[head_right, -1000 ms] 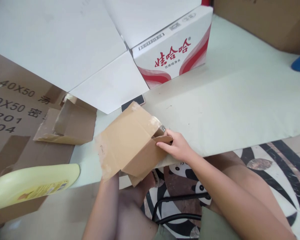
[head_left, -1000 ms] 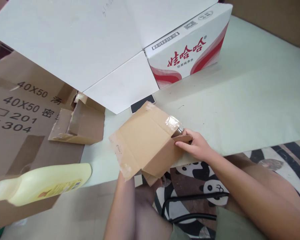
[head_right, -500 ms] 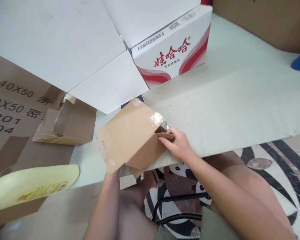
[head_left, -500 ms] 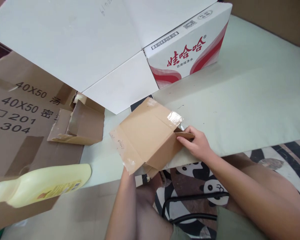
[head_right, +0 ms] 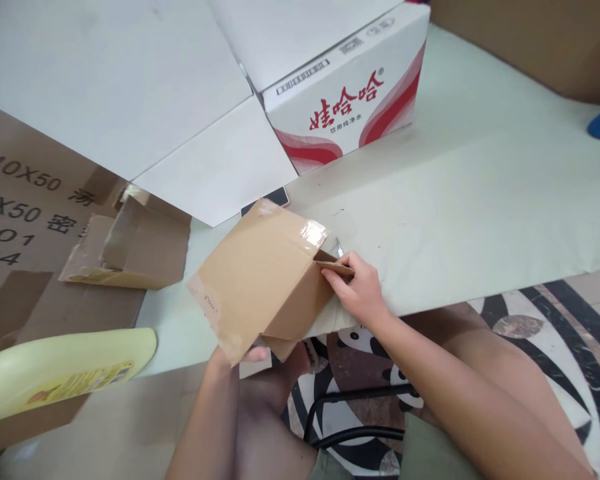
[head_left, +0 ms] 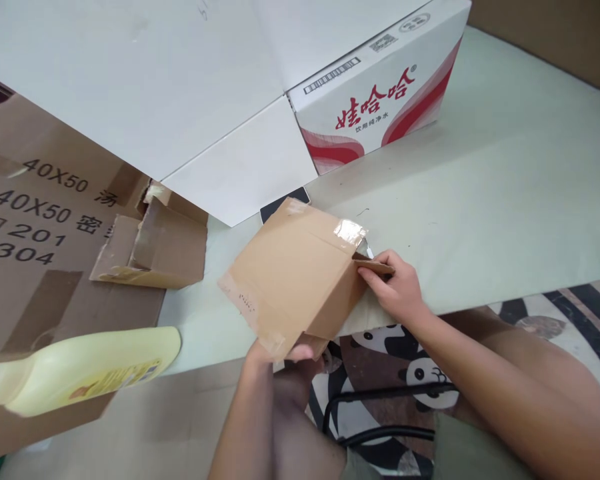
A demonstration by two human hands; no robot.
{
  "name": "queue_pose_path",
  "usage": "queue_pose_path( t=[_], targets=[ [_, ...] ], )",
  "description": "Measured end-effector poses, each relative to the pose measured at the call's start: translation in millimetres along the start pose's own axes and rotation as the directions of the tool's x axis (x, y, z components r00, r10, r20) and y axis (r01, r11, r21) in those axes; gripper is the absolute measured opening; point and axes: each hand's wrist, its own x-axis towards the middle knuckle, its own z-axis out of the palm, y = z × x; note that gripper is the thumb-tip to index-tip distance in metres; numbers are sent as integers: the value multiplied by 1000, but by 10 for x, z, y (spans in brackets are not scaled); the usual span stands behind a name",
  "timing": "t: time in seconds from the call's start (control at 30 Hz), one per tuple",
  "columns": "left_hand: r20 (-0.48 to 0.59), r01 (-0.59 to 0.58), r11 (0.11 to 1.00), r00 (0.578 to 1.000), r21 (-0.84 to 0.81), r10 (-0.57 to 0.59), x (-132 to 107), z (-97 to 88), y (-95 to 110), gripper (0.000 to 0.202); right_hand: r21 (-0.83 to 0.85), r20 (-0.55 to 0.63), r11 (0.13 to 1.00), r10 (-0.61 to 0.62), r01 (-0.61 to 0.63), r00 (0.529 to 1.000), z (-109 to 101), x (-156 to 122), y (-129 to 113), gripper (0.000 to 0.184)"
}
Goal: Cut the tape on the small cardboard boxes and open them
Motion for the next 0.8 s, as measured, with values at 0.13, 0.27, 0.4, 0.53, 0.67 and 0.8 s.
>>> queue_pose_path(
  t=[0.13,0.27,0.4,0.53,0.67,0.8],
  targets=[
    [111,4,1000,994,-22,-1,57,50,183,43,-12,0,1000,-19,19,1000,5,4,2,22],
    [-26,153,970,987,-188,-161,112,75,234,43,-26,-7,1000,-13,12,1000,2,7,-4,24],
    [-205,207,900,931,-383,-301,210,100,274,48,-49,11,999,-23,24,1000,0,9,-14,24],
    [-292,169,890,905,-424,-311,305,123,301,44,-26,30,1000,-6,7,1000,3,7,-25,23],
    [-319,275,897,865,-346,-388,379,124,240,43,6,25,1000,-13,13,1000,16,14,-21,12],
    [-394,372,928,856,20,-334,433,136,169,43,-26,-5,996,-88,88,996,37,33,17,11]
  ],
)
